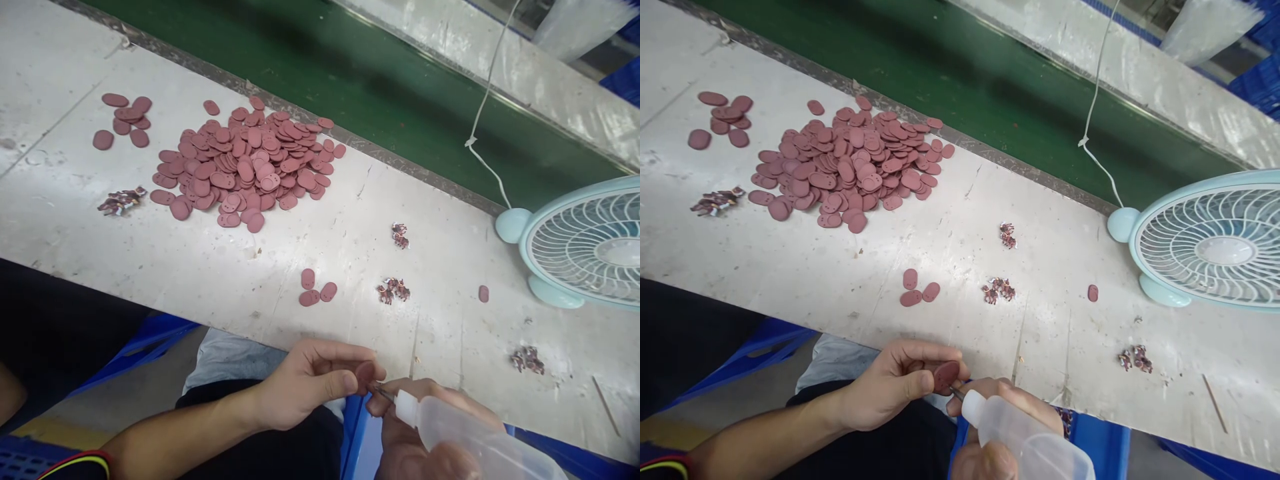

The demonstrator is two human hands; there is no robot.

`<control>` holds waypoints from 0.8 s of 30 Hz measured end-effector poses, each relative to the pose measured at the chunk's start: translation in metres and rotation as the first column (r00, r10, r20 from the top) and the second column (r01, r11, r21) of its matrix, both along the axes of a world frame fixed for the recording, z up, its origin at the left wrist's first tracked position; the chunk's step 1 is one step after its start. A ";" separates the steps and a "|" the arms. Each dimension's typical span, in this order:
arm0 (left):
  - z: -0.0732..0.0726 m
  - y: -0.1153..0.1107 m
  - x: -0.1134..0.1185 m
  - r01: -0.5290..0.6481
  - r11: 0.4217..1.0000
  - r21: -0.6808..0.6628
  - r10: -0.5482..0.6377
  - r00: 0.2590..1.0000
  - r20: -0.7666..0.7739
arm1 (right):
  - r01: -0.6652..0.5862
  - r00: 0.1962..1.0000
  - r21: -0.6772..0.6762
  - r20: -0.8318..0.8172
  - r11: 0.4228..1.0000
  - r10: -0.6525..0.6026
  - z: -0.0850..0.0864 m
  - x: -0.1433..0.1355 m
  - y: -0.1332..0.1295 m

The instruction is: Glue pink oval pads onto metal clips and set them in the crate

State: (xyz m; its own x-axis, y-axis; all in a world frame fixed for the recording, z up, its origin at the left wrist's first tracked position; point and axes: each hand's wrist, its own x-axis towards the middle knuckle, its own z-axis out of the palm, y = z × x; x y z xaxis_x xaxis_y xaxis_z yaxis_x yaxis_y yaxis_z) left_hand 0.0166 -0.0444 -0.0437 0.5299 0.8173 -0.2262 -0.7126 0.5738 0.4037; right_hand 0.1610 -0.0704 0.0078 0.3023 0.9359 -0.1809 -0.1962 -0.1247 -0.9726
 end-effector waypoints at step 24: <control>0.002 -0.001 -0.002 -0.001 1.000 -0.027 -0.002 0.995 -0.096 | 0.149 0.968 0.194 0.172 0.970 -0.183 0.009 -0.024 0.009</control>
